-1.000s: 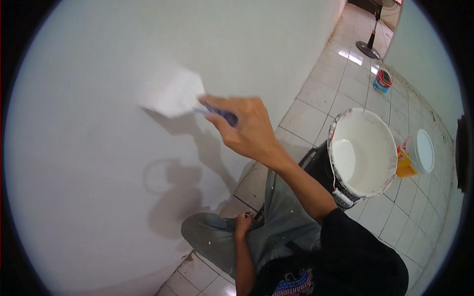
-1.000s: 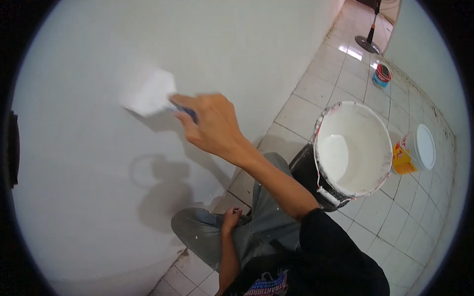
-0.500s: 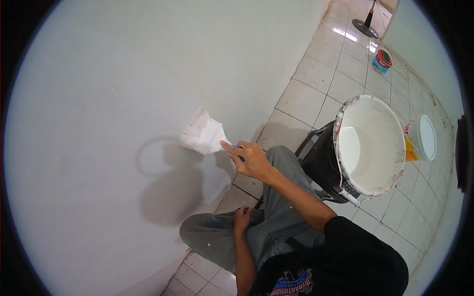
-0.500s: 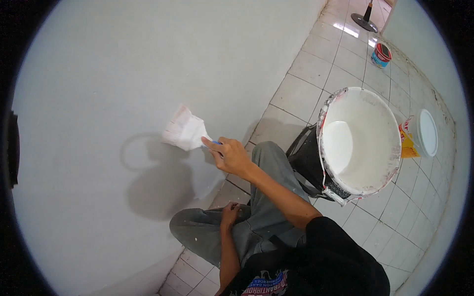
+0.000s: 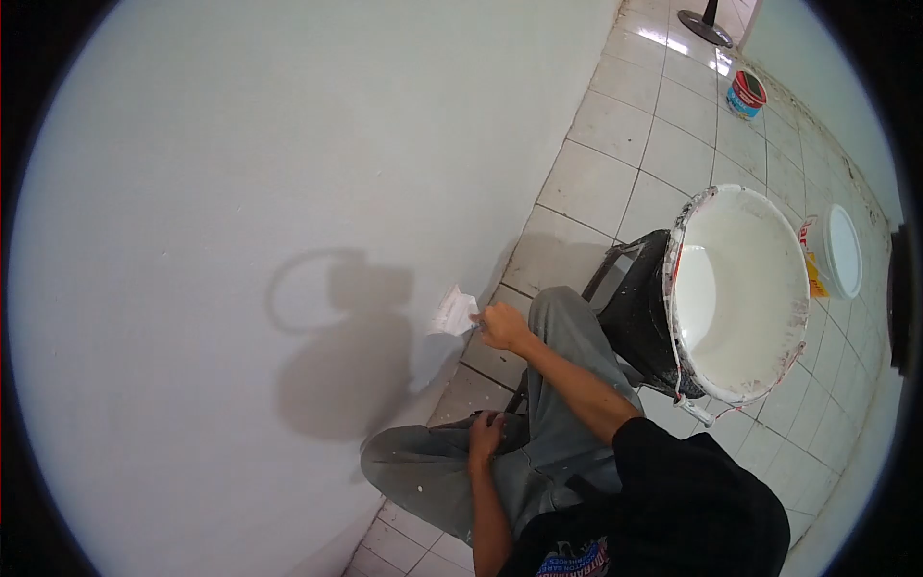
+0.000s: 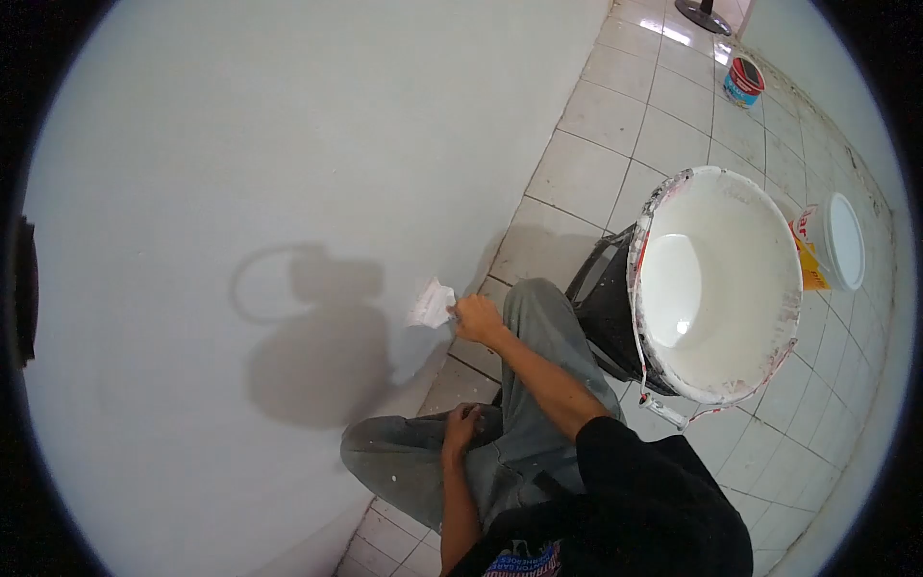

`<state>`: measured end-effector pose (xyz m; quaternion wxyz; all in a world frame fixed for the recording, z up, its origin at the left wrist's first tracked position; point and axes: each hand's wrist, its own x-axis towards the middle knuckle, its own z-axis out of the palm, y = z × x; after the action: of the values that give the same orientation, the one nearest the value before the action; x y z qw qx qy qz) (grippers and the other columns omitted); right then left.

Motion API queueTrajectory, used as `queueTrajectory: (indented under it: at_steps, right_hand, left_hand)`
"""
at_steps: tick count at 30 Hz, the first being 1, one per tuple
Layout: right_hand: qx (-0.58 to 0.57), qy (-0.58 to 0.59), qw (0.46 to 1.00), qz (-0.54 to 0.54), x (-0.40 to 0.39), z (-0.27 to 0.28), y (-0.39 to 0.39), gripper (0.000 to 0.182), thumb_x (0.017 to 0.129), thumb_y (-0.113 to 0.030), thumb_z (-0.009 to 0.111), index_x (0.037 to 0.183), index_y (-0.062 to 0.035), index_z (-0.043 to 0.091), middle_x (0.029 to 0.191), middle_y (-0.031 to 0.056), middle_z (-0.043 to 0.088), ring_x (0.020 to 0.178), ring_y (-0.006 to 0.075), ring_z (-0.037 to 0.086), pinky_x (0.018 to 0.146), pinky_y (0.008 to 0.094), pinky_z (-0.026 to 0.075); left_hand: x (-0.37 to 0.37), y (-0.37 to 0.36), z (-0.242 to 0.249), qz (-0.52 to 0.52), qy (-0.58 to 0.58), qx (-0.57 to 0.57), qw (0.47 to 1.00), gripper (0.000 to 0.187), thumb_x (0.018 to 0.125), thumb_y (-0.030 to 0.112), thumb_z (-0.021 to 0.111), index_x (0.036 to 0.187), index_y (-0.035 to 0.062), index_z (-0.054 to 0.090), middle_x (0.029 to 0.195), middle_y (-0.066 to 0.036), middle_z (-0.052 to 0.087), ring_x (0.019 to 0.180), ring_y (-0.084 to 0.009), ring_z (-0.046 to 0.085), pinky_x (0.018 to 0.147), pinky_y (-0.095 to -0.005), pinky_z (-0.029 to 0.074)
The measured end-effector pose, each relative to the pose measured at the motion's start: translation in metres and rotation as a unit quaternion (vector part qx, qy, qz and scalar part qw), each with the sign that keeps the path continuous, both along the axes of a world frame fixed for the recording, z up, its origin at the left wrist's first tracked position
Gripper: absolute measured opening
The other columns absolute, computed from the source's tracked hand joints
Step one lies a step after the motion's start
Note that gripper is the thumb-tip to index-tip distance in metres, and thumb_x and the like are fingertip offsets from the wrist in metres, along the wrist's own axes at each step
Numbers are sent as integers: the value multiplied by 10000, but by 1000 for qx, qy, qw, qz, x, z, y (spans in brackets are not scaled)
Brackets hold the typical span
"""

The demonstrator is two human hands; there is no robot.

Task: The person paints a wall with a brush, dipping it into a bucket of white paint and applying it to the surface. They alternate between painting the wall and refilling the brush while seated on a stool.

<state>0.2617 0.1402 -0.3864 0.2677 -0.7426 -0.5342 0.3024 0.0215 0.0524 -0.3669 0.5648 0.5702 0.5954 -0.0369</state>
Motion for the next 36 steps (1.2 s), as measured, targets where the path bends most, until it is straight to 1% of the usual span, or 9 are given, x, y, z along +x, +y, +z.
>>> queueTrajectory:
  at_steps: [2,5,11,17,22,27,32,35,36]
  right_hand:
    - [-16,-16,1000,-1,-1,-9,4,348,665,-147,729,1010,-106,728,894,191,673,856,363,667,746,440,544]
    - [-35,-34,999,-6,-3,-23,14,314,662,-123,685,972,-90,726,824,201,660,850,375,654,767,443,544]
    - [-104,-67,992,9,-11,-52,28,228,665,-129,711,867,-29,676,921,198,664,890,357,659,765,436,549]
    - [-130,-104,986,28,-18,-60,11,242,674,-141,711,880,-20,670,927,204,669,874,350,666,765,445,550]
    - [-78,-87,993,22,-24,-54,17,218,676,-138,696,870,-39,693,880,191,674,858,354,665,761,435,553]
    - [21,-39,998,-49,-13,1,16,268,690,-154,694,939,-62,729,823,208,674,806,367,662,736,420,544]
    - [103,57,983,-142,4,114,-33,333,742,-163,707,1072,-119,722,855,207,683,760,379,650,696,394,523]
    - [79,99,979,-160,9,163,-60,357,765,-158,681,1120,-125,704,845,214,680,786,403,646,752,419,519]
    - [116,98,976,-156,7,166,-62,355,768,-163,686,1121,-132,704,843,216,678,778,405,645,747,418,518]
  left_hand:
    - [-1,-5,-10,17,-18,-11,1000,261,919,179,597,1062,-37,629,921,-129,685,764,-190,659,610,-305,531]
    - [-6,-5,-17,28,-39,-13,999,251,921,169,593,1059,-38,628,919,-124,681,769,-183,655,609,-299,528]
    - [-2,-1,-6,14,-18,18,1000,238,922,166,591,1046,-32,632,890,-116,679,752,-177,649,607,-308,510]
    - [-13,-5,-9,76,-58,0,995,229,919,172,593,1027,-25,636,850,-109,675,730,-179,638,620,-307,503]
    - [-21,-9,-10,97,-50,-4,994,222,918,169,587,1024,-20,635,857,-111,675,727,-171,638,612,-293,505]
    - [-13,-10,-4,84,-51,29,995,228,907,171,597,1014,-27,641,841,-113,675,687,-166,637,593,-286,506]
    - [-13,-17,-1,51,-80,74,993,224,894,175,611,996,-21,647,823,-109,678,667,-175,641,577,-295,510]
    - [-17,-18,-16,36,-54,72,995,217,891,175,611,998,-10,646,809,-110,679,657,-175,641,574,-297,511]
    - [-19,-17,-17,33,-56,76,995,217,891,176,611,1002,-8,645,807,-111,679,657,-174,641,577,-298,512]
